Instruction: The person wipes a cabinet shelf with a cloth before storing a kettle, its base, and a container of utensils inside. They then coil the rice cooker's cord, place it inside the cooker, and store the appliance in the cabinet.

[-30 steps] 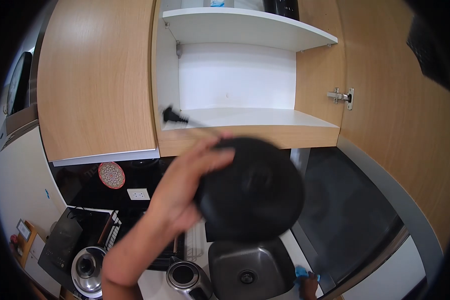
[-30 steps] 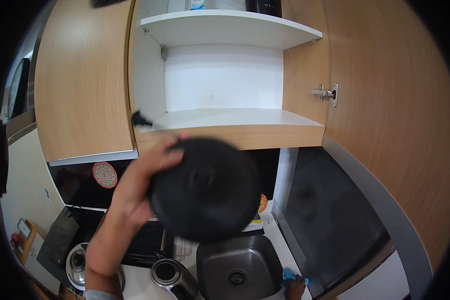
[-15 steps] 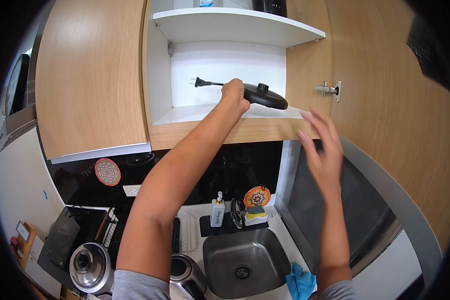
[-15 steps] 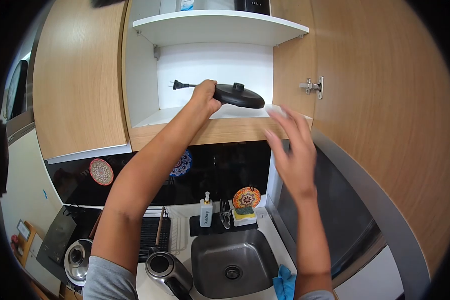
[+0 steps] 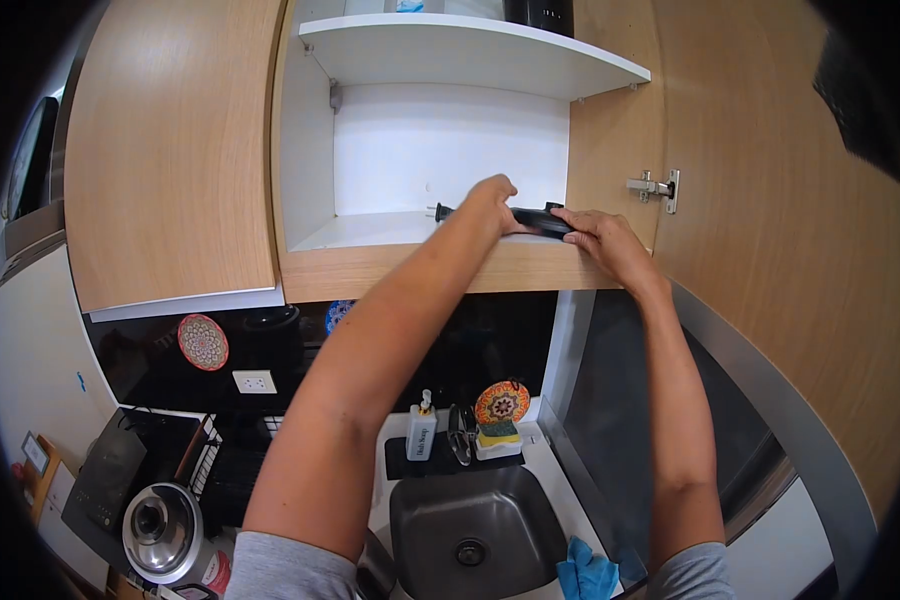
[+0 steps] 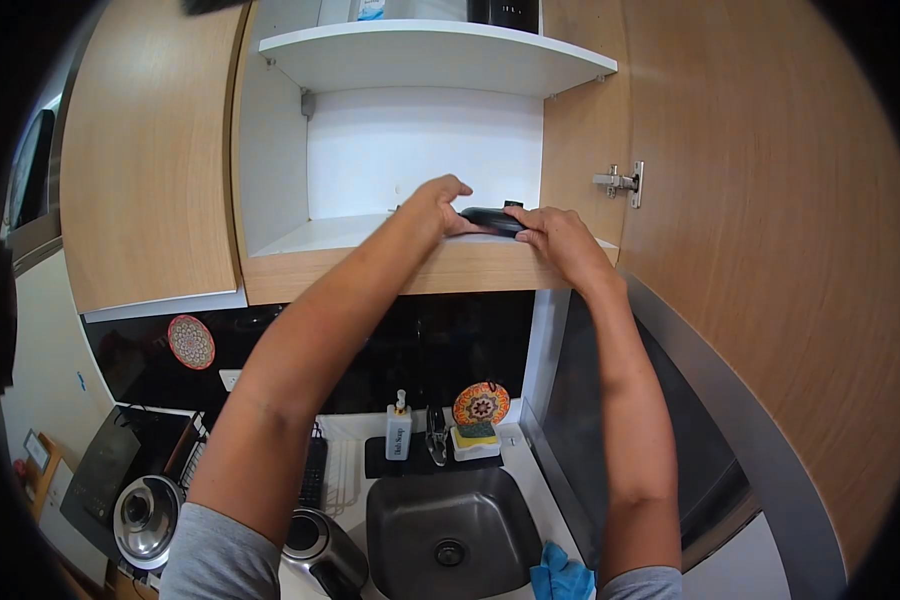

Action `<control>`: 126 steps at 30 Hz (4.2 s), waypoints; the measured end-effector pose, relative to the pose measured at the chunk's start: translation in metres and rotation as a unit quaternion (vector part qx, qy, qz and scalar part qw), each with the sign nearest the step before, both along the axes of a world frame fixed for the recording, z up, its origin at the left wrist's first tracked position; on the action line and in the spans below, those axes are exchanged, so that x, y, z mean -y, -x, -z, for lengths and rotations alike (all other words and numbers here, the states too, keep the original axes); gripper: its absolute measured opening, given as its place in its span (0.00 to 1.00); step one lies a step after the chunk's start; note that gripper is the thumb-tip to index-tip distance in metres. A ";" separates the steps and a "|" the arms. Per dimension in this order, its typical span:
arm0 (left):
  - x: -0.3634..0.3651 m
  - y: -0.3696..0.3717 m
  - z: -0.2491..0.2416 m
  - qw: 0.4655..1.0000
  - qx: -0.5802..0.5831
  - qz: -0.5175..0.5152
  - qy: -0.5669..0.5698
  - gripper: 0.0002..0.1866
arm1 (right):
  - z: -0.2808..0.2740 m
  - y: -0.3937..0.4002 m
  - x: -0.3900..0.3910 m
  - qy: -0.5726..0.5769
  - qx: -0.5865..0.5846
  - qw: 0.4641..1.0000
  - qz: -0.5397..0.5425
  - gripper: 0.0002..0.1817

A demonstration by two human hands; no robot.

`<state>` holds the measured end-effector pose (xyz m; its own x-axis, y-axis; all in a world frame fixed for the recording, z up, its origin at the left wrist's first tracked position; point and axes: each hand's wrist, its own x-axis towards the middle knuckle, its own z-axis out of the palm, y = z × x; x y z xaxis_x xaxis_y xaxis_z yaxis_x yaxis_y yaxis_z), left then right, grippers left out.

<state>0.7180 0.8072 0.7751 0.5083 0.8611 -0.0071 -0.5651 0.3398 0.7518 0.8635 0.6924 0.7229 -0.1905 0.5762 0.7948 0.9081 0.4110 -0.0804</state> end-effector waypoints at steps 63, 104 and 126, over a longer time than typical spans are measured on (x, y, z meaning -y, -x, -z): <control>0.062 0.130 0.030 0.769 -0.205 -0.101 -0.597 0.25 | -0.100 0.058 0.093 -0.203 -0.405 0.866 -0.211 0.12; -0.004 0.001 0.007 0.634 -0.514 -0.063 -0.575 0.26 | -0.111 -0.068 -0.095 -0.268 -0.205 0.911 0.235 0.27; -0.008 0.005 0.013 0.513 -0.536 -0.176 -0.647 0.26 | -0.146 -0.031 -0.060 -0.322 -0.044 0.858 0.396 0.19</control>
